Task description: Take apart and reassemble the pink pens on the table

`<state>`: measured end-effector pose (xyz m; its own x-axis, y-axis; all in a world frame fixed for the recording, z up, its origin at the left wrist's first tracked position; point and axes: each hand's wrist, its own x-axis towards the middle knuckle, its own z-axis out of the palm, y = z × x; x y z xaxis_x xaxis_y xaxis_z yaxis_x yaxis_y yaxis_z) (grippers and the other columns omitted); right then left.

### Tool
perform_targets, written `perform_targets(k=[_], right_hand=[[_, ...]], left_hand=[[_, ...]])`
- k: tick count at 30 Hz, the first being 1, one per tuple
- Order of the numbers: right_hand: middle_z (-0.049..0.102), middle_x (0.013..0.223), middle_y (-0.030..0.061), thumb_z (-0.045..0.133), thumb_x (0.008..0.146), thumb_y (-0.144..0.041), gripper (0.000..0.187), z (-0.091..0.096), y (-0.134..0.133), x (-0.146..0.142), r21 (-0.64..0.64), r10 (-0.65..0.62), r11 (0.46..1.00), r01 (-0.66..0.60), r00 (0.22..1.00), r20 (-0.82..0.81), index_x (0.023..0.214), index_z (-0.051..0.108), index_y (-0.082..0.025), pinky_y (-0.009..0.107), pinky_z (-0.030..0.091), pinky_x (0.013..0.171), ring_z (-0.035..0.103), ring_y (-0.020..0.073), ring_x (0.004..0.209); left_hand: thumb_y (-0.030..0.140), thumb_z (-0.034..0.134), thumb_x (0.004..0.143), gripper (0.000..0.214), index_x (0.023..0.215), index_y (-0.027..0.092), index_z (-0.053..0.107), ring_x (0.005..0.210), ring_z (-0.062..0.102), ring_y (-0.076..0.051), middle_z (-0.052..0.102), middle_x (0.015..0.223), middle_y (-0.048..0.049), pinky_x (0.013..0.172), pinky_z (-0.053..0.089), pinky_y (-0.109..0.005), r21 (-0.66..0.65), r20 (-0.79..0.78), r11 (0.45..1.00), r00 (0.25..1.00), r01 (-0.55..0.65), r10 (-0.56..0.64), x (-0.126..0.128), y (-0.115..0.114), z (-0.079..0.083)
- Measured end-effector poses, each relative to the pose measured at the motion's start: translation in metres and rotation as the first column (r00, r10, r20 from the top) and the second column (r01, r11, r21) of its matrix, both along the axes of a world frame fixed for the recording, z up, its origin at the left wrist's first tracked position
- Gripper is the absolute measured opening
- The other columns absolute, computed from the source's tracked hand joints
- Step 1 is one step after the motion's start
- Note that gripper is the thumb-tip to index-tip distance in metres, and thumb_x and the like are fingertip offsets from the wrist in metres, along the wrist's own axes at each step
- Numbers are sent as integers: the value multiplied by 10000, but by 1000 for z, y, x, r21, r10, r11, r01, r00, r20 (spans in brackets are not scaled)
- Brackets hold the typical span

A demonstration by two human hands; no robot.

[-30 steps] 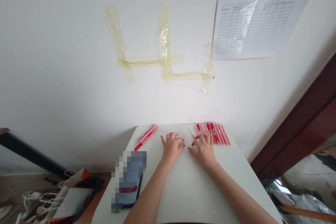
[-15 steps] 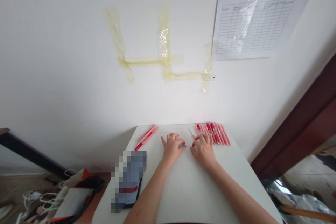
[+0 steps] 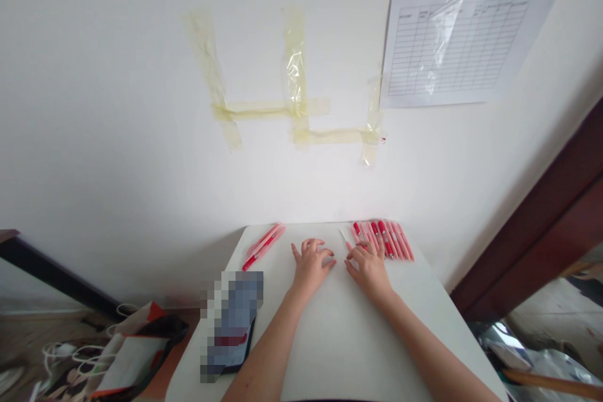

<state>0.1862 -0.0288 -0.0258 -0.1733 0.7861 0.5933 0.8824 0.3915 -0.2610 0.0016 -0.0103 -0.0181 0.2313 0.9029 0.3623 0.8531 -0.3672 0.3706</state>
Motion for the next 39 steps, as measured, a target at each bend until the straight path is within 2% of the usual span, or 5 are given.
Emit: perform_targets(k=[7, 14, 20, 31, 39], right_hand=[[692, 852, 13, 551, 864, -191, 102, -5, 4, 1, 13, 16, 1000, -16, 1000, -1, 884, 633, -248, 629, 72, 1141, 570, 232, 1018], [672, 915, 38, 499, 879, -155, 354, -9, 5, 4, 33, -38, 999, 37, 999, 28, 1165, 636, -314, 633, 162, 1102, 520, 275, 1056], [680, 924, 32, 478, 909, -169, 310, -9, 7, 6, 14, -43, 999, 43, 999, -29, 1108, 653, -329, 608, 222, 1073, 513, 279, 1067], [666, 920, 36, 582, 895, -364, 112, -15, 13, 13, 48, 14, 999, -3, 973, -230, 890, 646, -272, 456, 376, 950, 541, 262, 1039], [650, 934, 52, 597, 858, -317, 102, -13, 12, 13, -7, 40, 999, -45, 948, -317, 873, 673, -251, 431, 389, 933, 533, 248, 1011]], left_hand=[[277, 696, 812, 65, 831, 334, 722, 1215, 437, -265, 638, 1135, 13, 1089, -32, -754, 19, -13, 998, 998, 59, -59, 3, -1, 1], [195, 616, 865, 140, 906, 312, 681, 1085, 528, -206, 701, 947, 32, 1104, -94, -716, 37, 15, 996, 996, 82, -83, 4, -3, 9], [132, 543, 892, 305, 997, 383, 682, 1060, 537, -190, 690, 955, 38, 1118, -57, -705, 44, 28, 997, 997, 70, -71, 4, -3, 9], [229, 636, 852, 35, 836, 259, 646, 983, 594, -178, 700, 907, 27, 1128, -2, -696, 25, 190, 1000, 982, -15, 10, 0, 0, 14], [275, 684, 817, 43, 803, 255, 649, 998, 589, -188, 703, 878, 24, 1132, -3, -683, 11, 202, 1000, 979, -9, 6, 1, -2, 17]])
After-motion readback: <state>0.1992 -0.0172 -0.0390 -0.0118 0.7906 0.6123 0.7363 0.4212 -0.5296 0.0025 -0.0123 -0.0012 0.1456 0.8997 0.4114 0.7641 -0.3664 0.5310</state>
